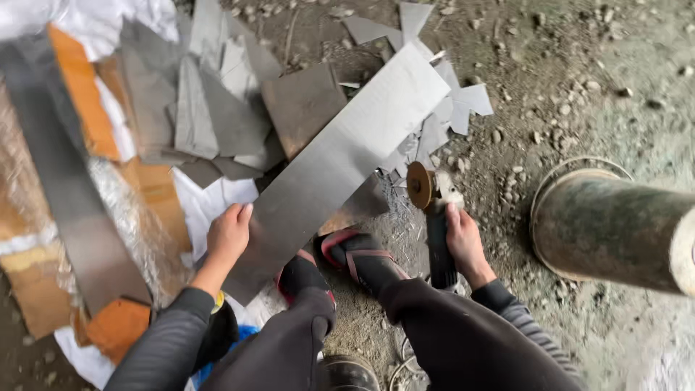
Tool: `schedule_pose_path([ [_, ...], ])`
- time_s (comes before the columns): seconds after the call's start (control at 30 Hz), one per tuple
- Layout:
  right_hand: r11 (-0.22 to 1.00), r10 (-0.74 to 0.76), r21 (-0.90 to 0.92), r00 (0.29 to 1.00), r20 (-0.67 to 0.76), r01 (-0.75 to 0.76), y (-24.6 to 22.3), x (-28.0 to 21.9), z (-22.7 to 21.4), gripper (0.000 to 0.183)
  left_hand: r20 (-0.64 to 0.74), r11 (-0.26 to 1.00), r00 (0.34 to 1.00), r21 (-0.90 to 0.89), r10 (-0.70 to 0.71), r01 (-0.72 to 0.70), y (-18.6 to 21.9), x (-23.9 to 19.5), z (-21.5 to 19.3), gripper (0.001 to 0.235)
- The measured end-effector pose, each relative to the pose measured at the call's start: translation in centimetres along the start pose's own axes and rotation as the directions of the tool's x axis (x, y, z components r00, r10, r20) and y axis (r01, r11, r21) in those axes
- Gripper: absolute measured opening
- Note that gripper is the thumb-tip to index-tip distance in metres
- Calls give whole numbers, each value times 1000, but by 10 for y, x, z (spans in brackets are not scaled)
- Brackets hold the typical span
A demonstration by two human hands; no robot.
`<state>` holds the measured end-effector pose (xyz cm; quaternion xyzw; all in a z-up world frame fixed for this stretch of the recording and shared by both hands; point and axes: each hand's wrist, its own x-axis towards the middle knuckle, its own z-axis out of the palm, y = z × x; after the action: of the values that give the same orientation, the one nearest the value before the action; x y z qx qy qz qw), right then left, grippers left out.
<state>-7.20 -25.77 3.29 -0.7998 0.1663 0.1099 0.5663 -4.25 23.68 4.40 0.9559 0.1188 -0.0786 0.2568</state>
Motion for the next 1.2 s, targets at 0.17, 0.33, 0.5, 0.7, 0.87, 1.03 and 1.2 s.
schedule_pose_path([
  [0.17,961,262,84,964,50,-265,9,-21,1,59,93,997,996,-79,-13,20,-28,-25,31,38],
  [0.33,954,292,46,954,69,-295,-11,-12,8,60,171,995,983,-65,-67,79,-27,-26,26,38],
  [0.5,971,237,27,968,79,-239,-15,-4,21,63,166,995,984,-69,-65,77,-27,-21,26,38],
  [0.7,961,277,-10,956,100,-277,-18,-4,22,62,117,995,992,-84,-48,58,-26,-20,25,38],
  [0.87,964,265,-41,960,88,-262,-18,-2,16,70,131,979,988,-175,-81,103,-9,-16,17,35],
  [1.03,966,254,-77,962,99,-247,-16,-4,13,72,127,970,989,-217,-81,107,2,0,15,41],
  [1.2,964,267,-23,959,93,-267,-19,-5,16,67,138,947,982,-279,-126,161,10,1,31,40],
])
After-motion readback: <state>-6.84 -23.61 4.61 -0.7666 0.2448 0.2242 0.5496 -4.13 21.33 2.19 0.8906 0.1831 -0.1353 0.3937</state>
